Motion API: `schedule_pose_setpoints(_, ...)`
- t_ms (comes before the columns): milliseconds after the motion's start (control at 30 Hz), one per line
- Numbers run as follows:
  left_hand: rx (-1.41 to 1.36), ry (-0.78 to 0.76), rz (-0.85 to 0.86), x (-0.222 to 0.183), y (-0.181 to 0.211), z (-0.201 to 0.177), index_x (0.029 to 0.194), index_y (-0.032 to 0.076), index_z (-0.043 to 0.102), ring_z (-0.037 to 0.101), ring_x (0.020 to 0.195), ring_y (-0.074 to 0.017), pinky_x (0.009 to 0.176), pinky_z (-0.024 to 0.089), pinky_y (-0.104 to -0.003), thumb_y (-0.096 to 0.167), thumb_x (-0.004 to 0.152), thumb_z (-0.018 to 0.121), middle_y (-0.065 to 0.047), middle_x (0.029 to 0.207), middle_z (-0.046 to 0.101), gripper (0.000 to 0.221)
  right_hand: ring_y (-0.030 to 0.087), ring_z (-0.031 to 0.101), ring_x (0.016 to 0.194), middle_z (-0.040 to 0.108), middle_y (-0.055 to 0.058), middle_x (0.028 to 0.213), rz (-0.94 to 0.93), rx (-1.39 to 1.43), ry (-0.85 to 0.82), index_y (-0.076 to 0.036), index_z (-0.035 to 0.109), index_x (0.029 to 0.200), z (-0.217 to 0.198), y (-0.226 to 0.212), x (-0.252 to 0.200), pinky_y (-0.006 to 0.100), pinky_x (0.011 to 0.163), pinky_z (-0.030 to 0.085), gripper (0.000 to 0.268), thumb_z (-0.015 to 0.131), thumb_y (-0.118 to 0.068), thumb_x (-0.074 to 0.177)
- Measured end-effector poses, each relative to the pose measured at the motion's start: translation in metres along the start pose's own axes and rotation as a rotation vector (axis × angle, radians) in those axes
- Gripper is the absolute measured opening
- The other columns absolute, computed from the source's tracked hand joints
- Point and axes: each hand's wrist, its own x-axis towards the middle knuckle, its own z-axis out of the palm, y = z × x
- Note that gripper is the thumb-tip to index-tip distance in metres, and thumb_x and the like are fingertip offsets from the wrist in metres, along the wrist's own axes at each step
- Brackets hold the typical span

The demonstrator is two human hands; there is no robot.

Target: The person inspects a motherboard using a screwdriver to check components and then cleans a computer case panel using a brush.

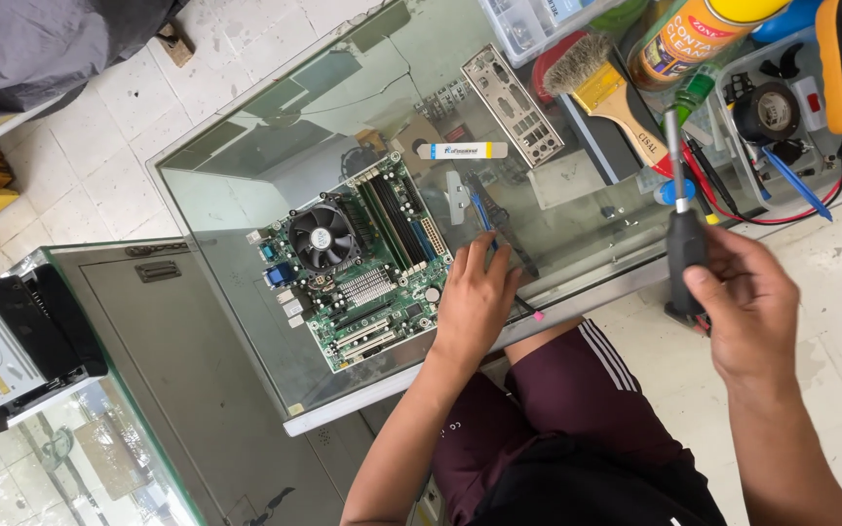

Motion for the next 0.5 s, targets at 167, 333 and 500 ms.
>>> schedule_pose_setpoints(167, 0.016, 0.072, -0.080, 0.022, 0.001, -0.013, 0.117, 0.007, 0.068, 0.066, 0.097, -0.0333, 0.078, 0.054, -0.046, 0.035, 0.096, 0.073, -0.014, 0.113, 0.067, 0.035, 0.023, 0.061, 0.101, 0.065, 0.017, 0.125, -0.179, -0.375, 0.064, 0.005, 0.060, 0.141, 0.001, 0.013, -0.006, 0.032, 0.087, 0.050, 0.048, 0.071, -0.010, 0.096)
schedule_pose_setpoints(333, 0.266, 0.109, -0.062, 0.088, -0.048, -0.016, 0.121, 0.009, 0.070, 0.066, 0.107, -0.0292, 0.082, 0.055, -0.040, 0.014, 0.086, 0.080, -0.011, 0.117, 0.062, 0.037, 0.025, 0.065, 0.082, 0.068, 0.005, 0.099, -0.552, -0.715, 0.050, -0.010, 0.072, 0.129, 0.055, 0.037, -0.015, 0.039, 0.082, 0.041, 0.046, 0.083, -0.022, 0.086)
schedule_pose_setpoints(500, 0.424, 0.022, 0.108, 0.120, -0.083, 0.003, 0.121, 0.015, 0.069, 0.064, 0.108, -0.0227, 0.082, 0.055, -0.037, 0.011, 0.079, 0.085, -0.002, 0.111, 0.061, 0.045, 0.018, 0.062, 0.088, 0.060, -0.003, 0.095, -0.638, -0.878, 0.103, -0.016, 0.070, 0.128, 0.087, 0.053, -0.017, 0.036, 0.087, 0.036, 0.043, 0.080, -0.030, 0.088)
